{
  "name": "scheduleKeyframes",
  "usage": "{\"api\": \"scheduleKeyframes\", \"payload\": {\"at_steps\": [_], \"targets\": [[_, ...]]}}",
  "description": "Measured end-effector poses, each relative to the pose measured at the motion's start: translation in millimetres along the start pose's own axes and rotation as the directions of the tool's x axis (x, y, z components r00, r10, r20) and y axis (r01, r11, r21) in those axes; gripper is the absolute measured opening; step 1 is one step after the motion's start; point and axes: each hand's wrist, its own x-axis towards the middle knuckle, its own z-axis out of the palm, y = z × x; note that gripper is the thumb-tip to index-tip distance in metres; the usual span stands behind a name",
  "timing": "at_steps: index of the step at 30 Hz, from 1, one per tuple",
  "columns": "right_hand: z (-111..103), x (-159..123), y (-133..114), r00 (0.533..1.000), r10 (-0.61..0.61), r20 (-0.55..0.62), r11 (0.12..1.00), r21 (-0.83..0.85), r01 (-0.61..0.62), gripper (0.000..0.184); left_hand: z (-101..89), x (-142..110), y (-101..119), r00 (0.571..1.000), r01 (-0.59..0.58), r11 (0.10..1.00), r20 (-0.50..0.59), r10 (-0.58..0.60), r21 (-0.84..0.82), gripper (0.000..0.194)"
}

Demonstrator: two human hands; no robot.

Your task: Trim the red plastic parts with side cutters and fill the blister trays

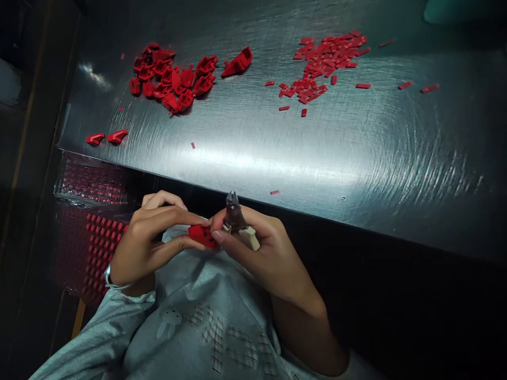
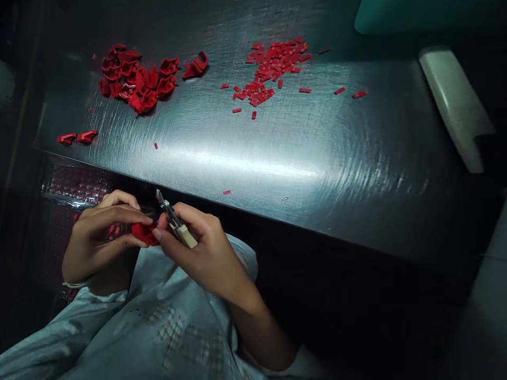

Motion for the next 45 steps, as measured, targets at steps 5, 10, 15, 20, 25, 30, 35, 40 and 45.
{"api": "scheduleKeyframes", "payload": {"at_steps": [5,10,15,20,25,30,35,40,45], "targets": [[-1,0,0,1.0,-0.014,0.016,0.999,0.05,0.013,0.026,0.9,1,-1,1.0,-0.005,0.999,0.003,0.005,-0.051,0.021],[0,0,-2,1.0,-0.003,0.009,0.999,0.054,0.002,0.03,1.0,2,-2,1.0,0.0,0.998,0.005,0.0,-0.061,0.022],[2,-1,-1,1.0,0.019,-0.021,0.996,0.088,-0.017,0.037,3.8,4,-6,0.998,-0.069,0.986,0.0,0.07,-0.148,0.021],[2,-4,-4,1.0,0.026,-0.004,0.989,0.148,-0.025,0.038,10.3,4,-11,0.994,-0.111,0.95,-0.056,0.099,-0.293,0.018],[4,-6,-9,1.0,0.03,0.003,0.978,0.205,-0.03,0.036,14.8,1,-13,0.988,-0.15,0.912,-0.099,0.121,-0.381,0.018],[10,-8,-8,0.999,0.031,-0.037,0.973,0.228,-0.022,0.031,16.1,0,-11,0.986,-0.142,0.92,-0.132,0.1,-0.364,0.016],[15,-9,-7,0.995,0.055,-0.088,0.971,0.238,-0.033,0.032,18.3,-1,-10,0.985,-0.137,0.935,-0.148,0.093,-0.326,0.012],[15,-9,-5,0.997,0.059,-0.055,0.957,0.287,-0.041,0.032,23.0,-5,-16,0.982,-0.139,0.919,-0.169,0.081,-0.369,0.016],[14,-12,2,0.995,0.1,0.006,0.909,0.406,-0.094,0.034,24.9,-8,-18,0.983,-0.109,0.906,-0.182,0.036,-0.41,0.025]]}}
